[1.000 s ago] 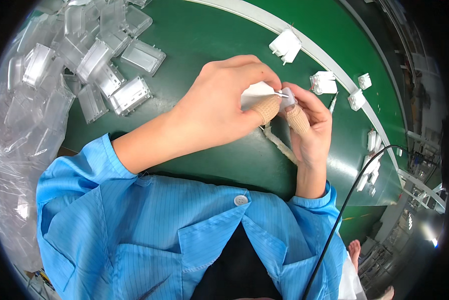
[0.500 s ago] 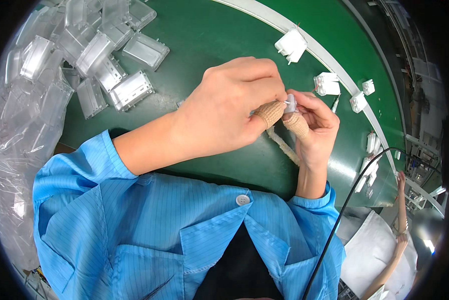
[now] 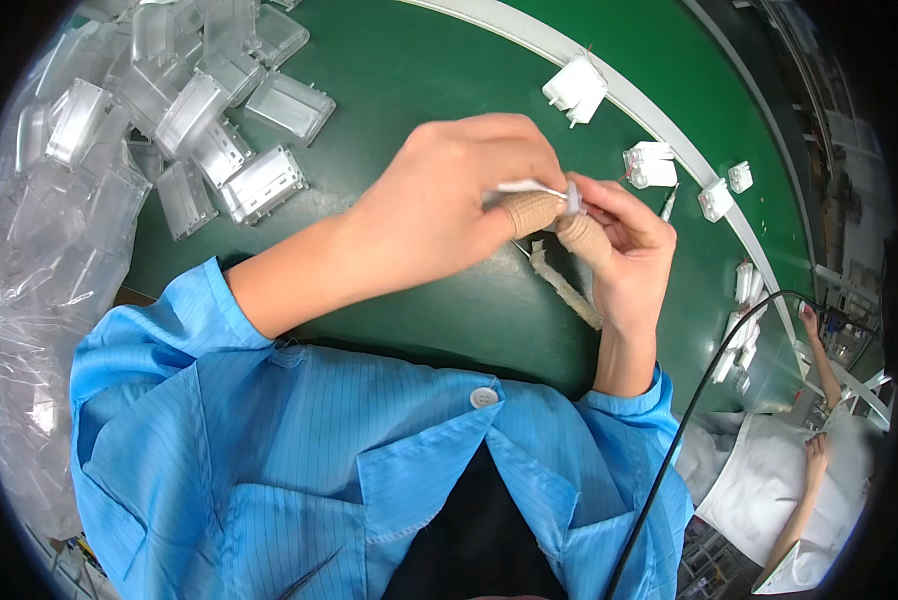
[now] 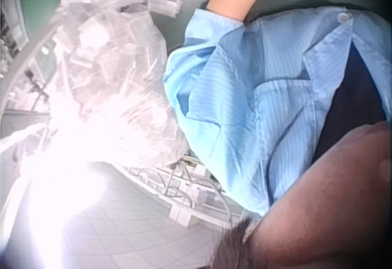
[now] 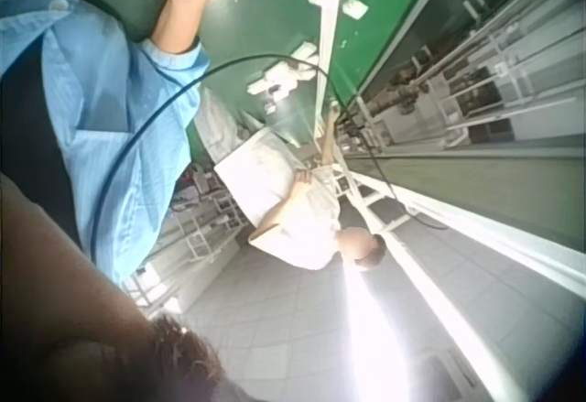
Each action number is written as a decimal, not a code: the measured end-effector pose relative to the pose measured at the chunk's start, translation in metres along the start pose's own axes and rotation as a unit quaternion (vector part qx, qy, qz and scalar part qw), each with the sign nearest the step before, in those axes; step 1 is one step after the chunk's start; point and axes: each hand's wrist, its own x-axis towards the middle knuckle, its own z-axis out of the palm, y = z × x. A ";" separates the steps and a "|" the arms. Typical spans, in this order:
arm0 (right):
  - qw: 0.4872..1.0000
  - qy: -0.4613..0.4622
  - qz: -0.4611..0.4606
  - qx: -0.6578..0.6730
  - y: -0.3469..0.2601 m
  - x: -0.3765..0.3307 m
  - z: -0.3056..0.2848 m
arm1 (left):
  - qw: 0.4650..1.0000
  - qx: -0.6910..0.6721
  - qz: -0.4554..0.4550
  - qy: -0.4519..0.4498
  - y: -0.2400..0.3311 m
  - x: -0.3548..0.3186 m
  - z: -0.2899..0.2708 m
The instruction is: The person assembles small plastic electronic housings by hand, combining plastic housings and electronic components with adhesive strips, then sealing them with a sealant applicator.
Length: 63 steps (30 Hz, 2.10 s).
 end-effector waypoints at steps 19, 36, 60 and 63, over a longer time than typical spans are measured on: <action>0.988 0.009 0.111 0.109 0.000 0.004 -0.007 | 0.929 -0.166 -0.308 -0.120 0.008 0.008 -0.019; 0.977 0.056 0.090 0.185 0.008 0.006 -0.014 | 0.914 -0.284 -0.285 -0.058 -0.003 0.011 -0.028; 0.960 -0.020 0.133 0.246 0.006 0.004 -0.020 | 0.820 -0.412 -0.380 -0.119 -0.011 0.011 -0.029; 0.977 -0.005 0.092 0.193 0.004 0.003 -0.016 | 0.852 -0.383 -0.341 -0.108 -0.014 0.008 -0.026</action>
